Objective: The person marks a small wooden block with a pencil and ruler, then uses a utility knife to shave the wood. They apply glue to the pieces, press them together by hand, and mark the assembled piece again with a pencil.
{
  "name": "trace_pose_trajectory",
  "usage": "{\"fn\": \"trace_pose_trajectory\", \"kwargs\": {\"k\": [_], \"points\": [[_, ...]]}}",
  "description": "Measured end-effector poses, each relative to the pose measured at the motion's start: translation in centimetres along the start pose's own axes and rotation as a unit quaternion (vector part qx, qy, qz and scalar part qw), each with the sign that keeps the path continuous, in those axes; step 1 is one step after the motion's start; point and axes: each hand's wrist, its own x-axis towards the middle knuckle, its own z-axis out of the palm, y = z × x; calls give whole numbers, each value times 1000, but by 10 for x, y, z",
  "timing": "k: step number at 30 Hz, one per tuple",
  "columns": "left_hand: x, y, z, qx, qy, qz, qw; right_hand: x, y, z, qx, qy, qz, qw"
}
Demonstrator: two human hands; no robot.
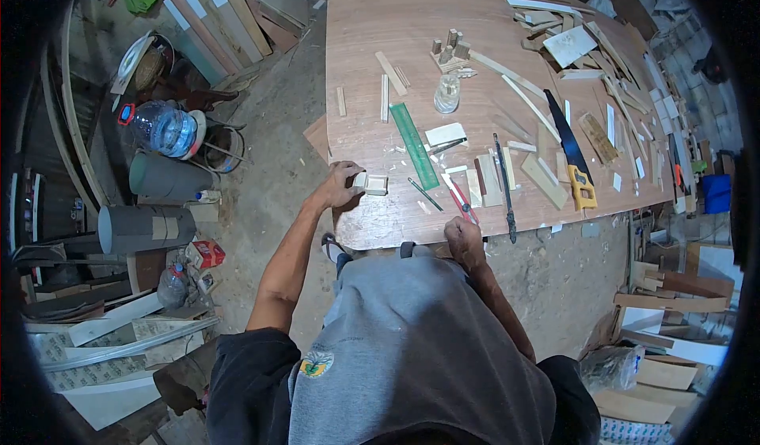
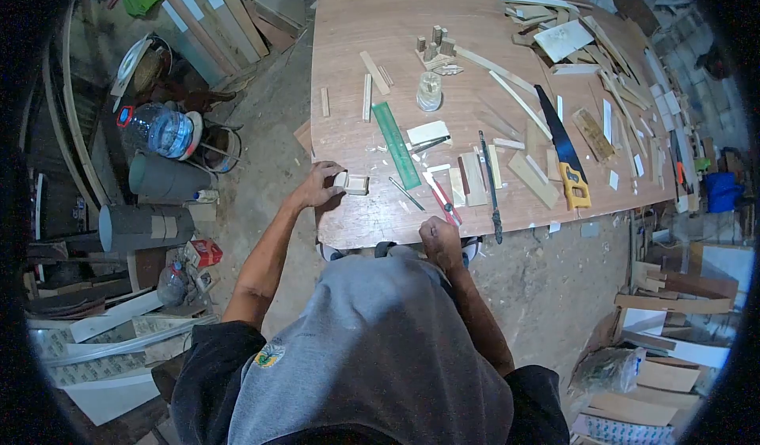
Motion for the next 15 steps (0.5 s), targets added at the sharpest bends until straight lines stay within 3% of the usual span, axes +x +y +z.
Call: {"fn": "trace_pose_trajectory", "kwargs": {"k": [5, 11, 14, 15], "points": [[-12, 21, -4, 7, 3, -14, 1000, 0, -12, -3, -9, -18, 37, 999], [-24, 31, -3, -23, 37, -17, 999, 2, 0, 7, 31, 20, -11, 999], [-34, 27, -9, -45, 117, -11, 992, 4, 0, 2, 40, -27, -14, 999], [-37, 21, -10, -67, 127, -68, 987, 4, 0, 1, 29, -24, -4, 999]]}}
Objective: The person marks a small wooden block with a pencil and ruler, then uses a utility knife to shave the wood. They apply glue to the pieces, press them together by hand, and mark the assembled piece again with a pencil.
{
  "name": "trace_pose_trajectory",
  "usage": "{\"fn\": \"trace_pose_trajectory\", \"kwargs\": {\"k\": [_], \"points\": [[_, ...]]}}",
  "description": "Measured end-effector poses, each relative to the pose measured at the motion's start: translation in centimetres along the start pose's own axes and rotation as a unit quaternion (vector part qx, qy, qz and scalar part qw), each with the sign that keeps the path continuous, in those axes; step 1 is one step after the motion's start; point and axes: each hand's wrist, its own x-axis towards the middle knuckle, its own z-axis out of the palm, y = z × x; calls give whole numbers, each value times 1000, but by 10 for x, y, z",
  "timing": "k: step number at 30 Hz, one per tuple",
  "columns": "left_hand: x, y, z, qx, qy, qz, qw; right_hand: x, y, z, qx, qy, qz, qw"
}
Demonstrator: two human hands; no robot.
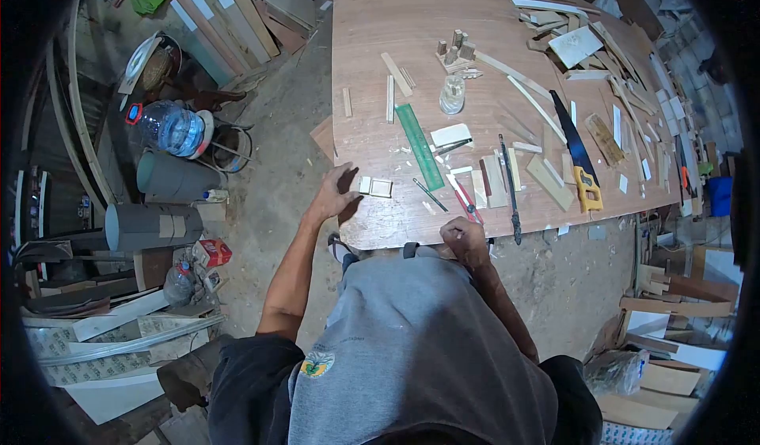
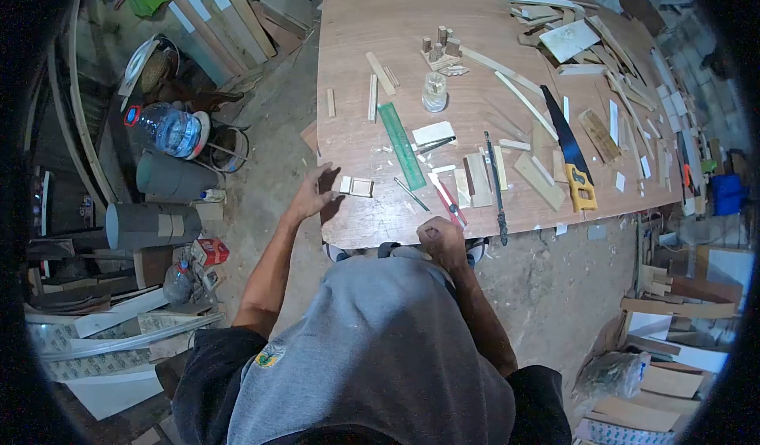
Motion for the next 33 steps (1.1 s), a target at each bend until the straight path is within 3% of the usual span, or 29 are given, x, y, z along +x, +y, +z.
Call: {"fn": "trace_pose_trajectory", "kwargs": {"k": [1, 2, 3, 7, 12, 17, 19, 22, 24, 30, 32, 33], "points": [[-3, -4, 0, -16, 12, -59, 998, 0, 0, 0, -10, 4, 11, 1000], [-6, -8, 4, -135, 56, -85, 986, 0, 0, 1, -11, 3, 10, 1000], [-9, -13, 2, -136, 57, -85, 985, 0, 0, 3, -23, 18, 34, 999], [-19, -18, -4, -88, 83, -88, 989, 2, 9, 10, -87, 54, 102, 990], [-16, -17, 6, 57, 64, -106, 991, 6, 7, 8, -77, 32, 98, 992], [-4, 19, 4, 87, 35, 4, 996, 7, 3, 10, 50, 28, 65, 996], [-1, 26, 6, 102, -6, 65, 993, 13, -5, 7, -128, -23, -24, 991], [11, 11, 16, 103, -61, 91, 989, 34, 6, 28, -228, -1, -87, 970], [16, 5, 18, 99, -82, 101, 987, 51, 7, 41, -273, -21, -76, 959], [17, 21, 8, -6, -95, 24, 995, 85, 20, 68, -430, -56, -70, 898], [14, 16, 4, -160, -147, -38, 975, 90, 24, 70, -429, -65, -60, 899], [11, 19, 0, -162, -142, -41, 976, 91, 24, 71, -426, -72, -45, 901]]}}
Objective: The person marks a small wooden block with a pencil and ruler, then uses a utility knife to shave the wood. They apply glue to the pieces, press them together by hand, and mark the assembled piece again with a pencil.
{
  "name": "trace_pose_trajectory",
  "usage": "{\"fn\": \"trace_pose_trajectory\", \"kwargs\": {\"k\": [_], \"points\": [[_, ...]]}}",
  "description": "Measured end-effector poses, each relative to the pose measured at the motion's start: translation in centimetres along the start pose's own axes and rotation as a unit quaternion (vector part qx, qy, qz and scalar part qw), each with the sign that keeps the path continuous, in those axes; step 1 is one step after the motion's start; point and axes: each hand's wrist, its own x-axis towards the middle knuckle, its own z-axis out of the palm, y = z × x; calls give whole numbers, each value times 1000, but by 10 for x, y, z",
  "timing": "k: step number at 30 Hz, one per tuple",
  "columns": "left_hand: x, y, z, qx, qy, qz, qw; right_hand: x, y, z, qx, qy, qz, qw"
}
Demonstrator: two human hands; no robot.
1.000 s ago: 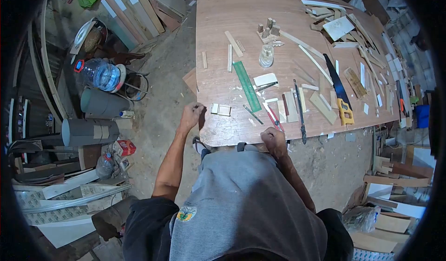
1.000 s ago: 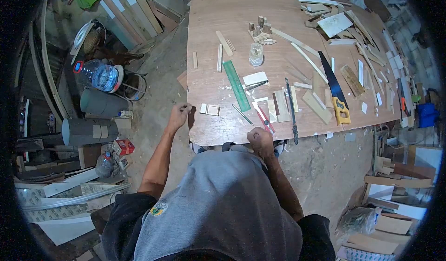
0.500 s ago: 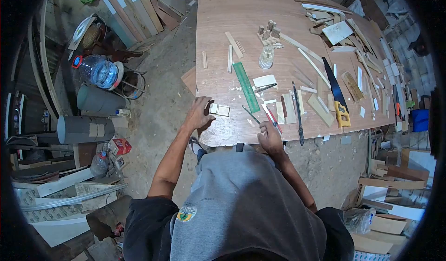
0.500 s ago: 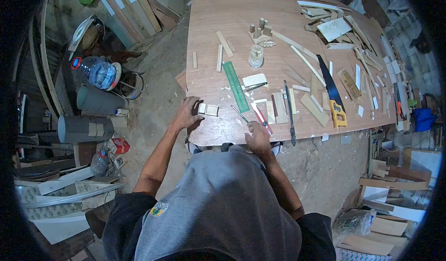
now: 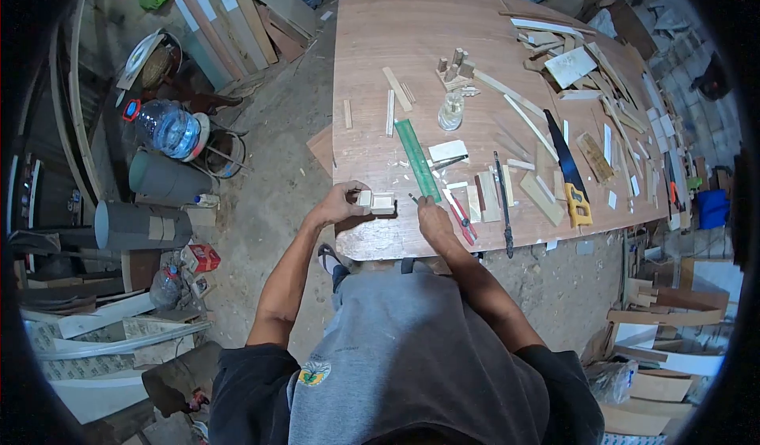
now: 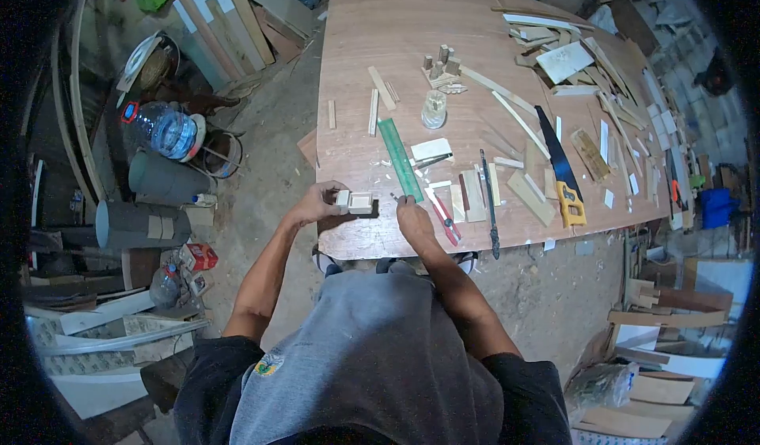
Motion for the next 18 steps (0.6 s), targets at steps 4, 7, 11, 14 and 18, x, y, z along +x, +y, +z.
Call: {"fn": "trace_pose_trajectory", "kwargs": {"k": [4, 7, 11, 14, 18], "points": [[-20, 34, -14, -342, -90, -31, 935, 0, -4, -24, 14, -20, -12, 1000], [-34, 54, -18, -489, -142, 11, 860, -8, -6, -48, 44, 70, -1, 997], [-38, 73, -8, -592, -166, 93, 784, -11, -4, -87, 449, 94, 62, 886], [-32, 79, 10, -628, -178, 153, 742, -20, -14, -133, 711, 34, 118, 692], [-32, 96, 44, -737, -135, 153, 644, -27, -16, -146, 832, 28, 8, 554]]}}
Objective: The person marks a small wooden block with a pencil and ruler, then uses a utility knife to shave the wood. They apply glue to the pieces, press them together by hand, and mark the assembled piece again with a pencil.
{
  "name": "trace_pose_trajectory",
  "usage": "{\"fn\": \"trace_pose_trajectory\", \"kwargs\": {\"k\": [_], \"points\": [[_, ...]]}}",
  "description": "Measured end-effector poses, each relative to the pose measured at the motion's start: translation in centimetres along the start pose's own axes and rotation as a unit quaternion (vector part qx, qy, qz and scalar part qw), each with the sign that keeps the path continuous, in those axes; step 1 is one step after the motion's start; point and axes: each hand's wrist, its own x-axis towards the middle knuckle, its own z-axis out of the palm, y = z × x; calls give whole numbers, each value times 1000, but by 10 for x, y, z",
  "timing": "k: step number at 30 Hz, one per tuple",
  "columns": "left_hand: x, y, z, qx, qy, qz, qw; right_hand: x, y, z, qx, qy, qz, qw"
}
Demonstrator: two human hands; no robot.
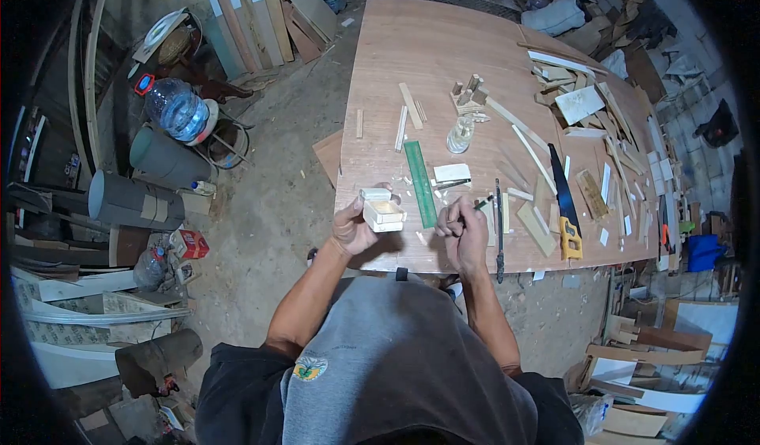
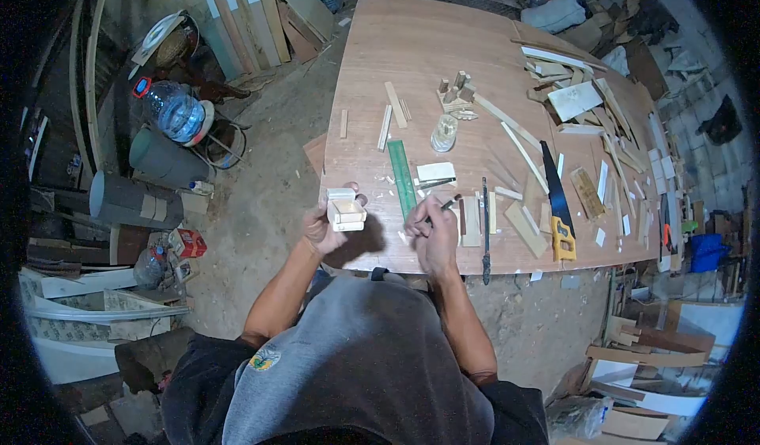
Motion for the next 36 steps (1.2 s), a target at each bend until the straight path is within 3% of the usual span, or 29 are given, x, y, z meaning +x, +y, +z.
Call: {"fn": "trace_pose_trajectory", "kwargs": {"k": [2, 3, 4, 6, 7, 8, 10, 12, 14, 16, 18, 23, 25, 29, 31, 36], "points": [[1, -13, 9, -55, 23, -11, 998, -7, -25, 56, 13, 64, -116, 991], [1, -18, 15, -39, 13, -15, 999, -7, -35, 87, -5, 141, -156, 978], [1, -23, 17, -42, 13, -17, 999, -9, -37, 78, -7, 144, -156, 977], [2, -29, 21, -62, 8, -21, 998, -10, -47, 54, -137, 39, -151, 978], [2, -31, 24, -59, 7, -25, 998, -14, -51, 49, -84, 3, -121, 989], [2, -32, 22, -60, 7, -24, 998, -16, -49, 51, -85, 3, -120, 989], [2, -33, 15, -91, -12, -39, 995, -20, -53, 71, -164, 113, -69, 978], [2, -34, 9, -92, -15, -34, 995, -19, -54, 75, -138, 60, -78, 986], [1, -36, 3, -94, -18, -33, 995, -16, -56, 80, -251, 3, -116, 961], [-1, -36, 3, -87, 29, -38, 995, -16, -58, 82, -252, 10, -80, 964], [4, -38, 10, -74, 31, -32, 996, -15, -54, 81, -301, -25, -144, 942], [12, -36, 21, -74, -21, -38, 996, -15, -52, 78, -342, 3, -122, 932], [11, -38, 14, -132, -22, -39, 990, -13, -54, 76, -432, -43, -214, 875], [8, -39, 11, -130, -9, -35, 991, -12, -55, 78, -437, -55, -218, 871], [8, -40, 13, -116, -2, -31, 993, -9, -51, 73, -449, -87, -285, 843], [5, -42, 15, -119, 12, -35, 992, -11, -50, 75, -432, -97, -288, 849]]}}
